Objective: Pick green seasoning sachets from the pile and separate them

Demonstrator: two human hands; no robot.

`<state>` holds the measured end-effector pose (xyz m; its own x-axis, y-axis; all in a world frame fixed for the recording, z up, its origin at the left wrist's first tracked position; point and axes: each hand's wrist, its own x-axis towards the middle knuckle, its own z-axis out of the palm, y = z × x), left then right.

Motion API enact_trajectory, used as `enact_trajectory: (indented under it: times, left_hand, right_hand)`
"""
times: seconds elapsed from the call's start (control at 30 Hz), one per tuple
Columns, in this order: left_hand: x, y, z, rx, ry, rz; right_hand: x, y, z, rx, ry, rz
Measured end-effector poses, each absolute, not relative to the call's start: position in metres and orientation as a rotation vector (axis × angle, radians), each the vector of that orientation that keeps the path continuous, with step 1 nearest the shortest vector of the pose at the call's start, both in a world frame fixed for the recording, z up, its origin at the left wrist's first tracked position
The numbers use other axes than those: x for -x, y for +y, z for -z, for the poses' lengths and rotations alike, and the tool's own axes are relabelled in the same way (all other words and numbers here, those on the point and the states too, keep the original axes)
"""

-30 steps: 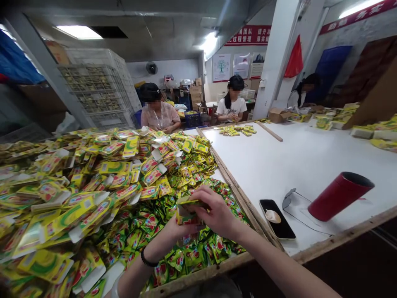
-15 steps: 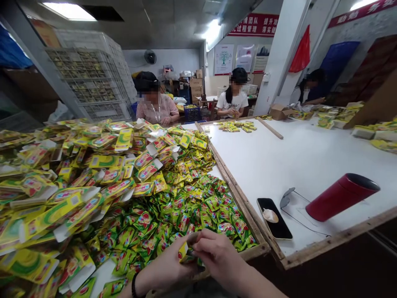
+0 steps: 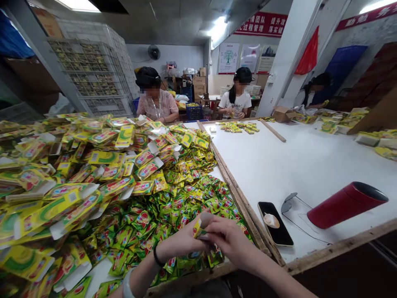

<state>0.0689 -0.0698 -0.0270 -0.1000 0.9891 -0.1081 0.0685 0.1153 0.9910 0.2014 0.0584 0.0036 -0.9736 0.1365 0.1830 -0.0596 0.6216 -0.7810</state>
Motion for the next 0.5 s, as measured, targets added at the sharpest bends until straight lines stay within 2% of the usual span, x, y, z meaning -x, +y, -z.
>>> enact_trajectory:
  times: [0.07,0.13,0.17,0.23,0.33,0.5]
  left_hand:
    - [-0.054,-0.067,0.027,-1.217,1.645,-1.216]
    - [-0.034,-0.066,0.030,-1.290,2.206,-1.194]
    - [-0.023,-0.064,0.032,-1.283,2.508,-1.110]
    - [-0.006,-0.061,0.039,-1.214,2.930,-0.816]
    - [0.004,-0.059,0.053,-1.200,3.064,-0.515]
    - [0.000,-0.071,0.069,-1.296,2.955,-0.554]
  right_hand:
    - [-0.193,0.086,-0.007,0.250,-2.594,-1.124]
    - [-0.180,0.118,-0.012,0.480,-2.558,-0.771]
    - [-0.172,0.133,-0.015,0.591,-2.530,-0.500]
    - [-0.151,0.149,-0.015,0.692,-2.479,-0.287]
    - [-0.115,0.137,0.003,0.574,-2.584,-0.195]
    - [-0.077,0.102,0.054,0.301,-2.856,-0.208]
